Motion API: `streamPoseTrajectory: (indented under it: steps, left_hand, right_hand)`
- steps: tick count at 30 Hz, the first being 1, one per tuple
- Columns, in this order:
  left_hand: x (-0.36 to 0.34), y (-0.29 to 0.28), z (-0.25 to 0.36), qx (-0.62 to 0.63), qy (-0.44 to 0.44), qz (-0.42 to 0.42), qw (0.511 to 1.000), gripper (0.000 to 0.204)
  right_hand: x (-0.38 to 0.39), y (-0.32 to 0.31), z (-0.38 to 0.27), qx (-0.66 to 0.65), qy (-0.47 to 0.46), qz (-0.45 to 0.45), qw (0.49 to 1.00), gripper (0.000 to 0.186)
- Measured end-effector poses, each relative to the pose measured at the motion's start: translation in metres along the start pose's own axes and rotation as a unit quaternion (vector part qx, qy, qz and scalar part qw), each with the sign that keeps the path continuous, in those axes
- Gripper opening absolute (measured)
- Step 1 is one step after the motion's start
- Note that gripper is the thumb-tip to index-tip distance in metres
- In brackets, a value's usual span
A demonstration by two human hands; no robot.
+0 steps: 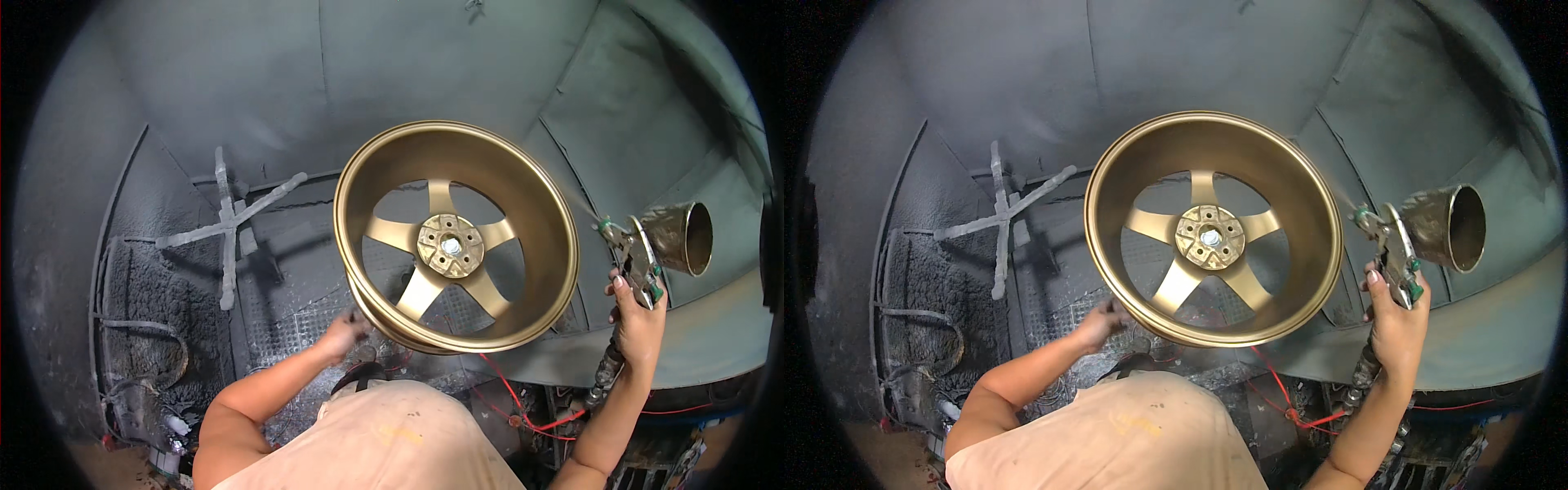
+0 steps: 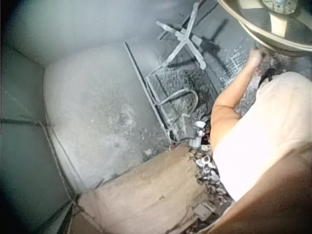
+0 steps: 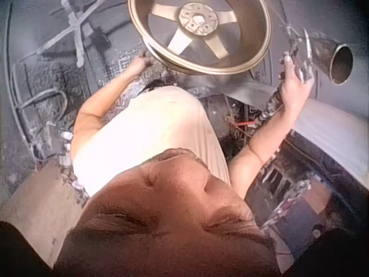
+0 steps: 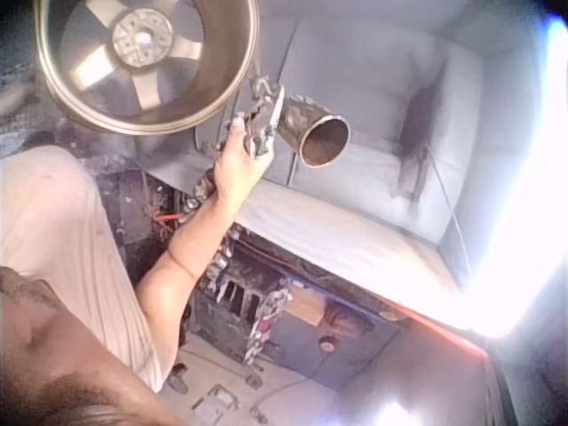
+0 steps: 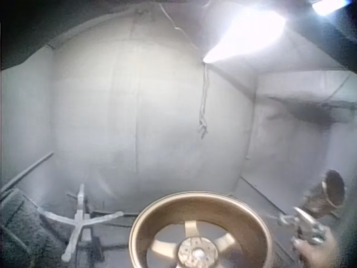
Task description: The person carries a car wheel rim, applies masking tape to the center by hand, places the rim on a stand, and uses a spray gun to apply gold paint to the spokes and inner surfaces.
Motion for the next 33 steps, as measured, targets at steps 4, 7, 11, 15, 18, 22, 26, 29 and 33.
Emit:
streamPoseTrajectory:
  steps: [4,7,11,15,18,22,26,29,33]
  left_hand:
    - [-0.017,-0.015,0.026,0.054,0.045,0.011,0.997,0.047]
    - [-0.009,0.001,0.01,0.042,-0.008,-0.025,0.999,0.045]
    - [0.016,0.036,-0.013,0.045,-0.071,-0.026,0.996,0.046]
    - [0.012,0.053,-0.042,-0.014,-0.097,-0.111,0.989,0.054]
    - [0.012,0.054,-0.077,-0.097,-0.063,-0.153,0.981,0.054]
    - [0.019,0.065,-0.053,0.044,-0.149,-0.159,0.975,0.051]
    - [0.021,0.051,-0.016,0.115,-0.134,-0.031,0.984,0.043]
    - [-0.012,0.003,-0.027,0.16,-0.068,0.009,0.985,0.034]
    - [-0.031,-0.006,0.005,0.177,0.012,-0.005,0.984,0.026]
  right_hand:
    - [0.009,-0.007,0.009,-0.01,-0.006,0.004,1.0,0.027]
    - [0.017,-0.005,0.007,-0.01,0.0,-0.007,1.0,0.028]
    - [0.044,0.003,-0.01,-0.117,0.004,-0.056,0.992,0.041]
    - [0.057,0.018,-0.041,-0.217,0.018,-0.159,0.963,0.053]
    - [0.059,0.034,-0.041,-0.189,0.025,-0.191,0.963,0.048]
    - [0.048,0.045,-0.015,-0.108,-0.003,-0.128,0.986,0.033]
    - [0.037,0.041,0.011,-0.105,0.019,-0.044,0.993,0.028]
    - [0.03,0.037,0.028,-0.081,0.013,-0.038,0.996,0.033]
    - [0.051,0.041,0.021,-0.153,0.031,-0.088,0.984,0.04]
Point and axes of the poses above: each hand's wrist, its own x-axis away from the middle knuckle, its own y-axis out of the palm, z = x × y, the point moved 3 cm from there along -x, towards the middle knuckle, and after that the axes turned 12 degrees about x, right-handed, at the moved point
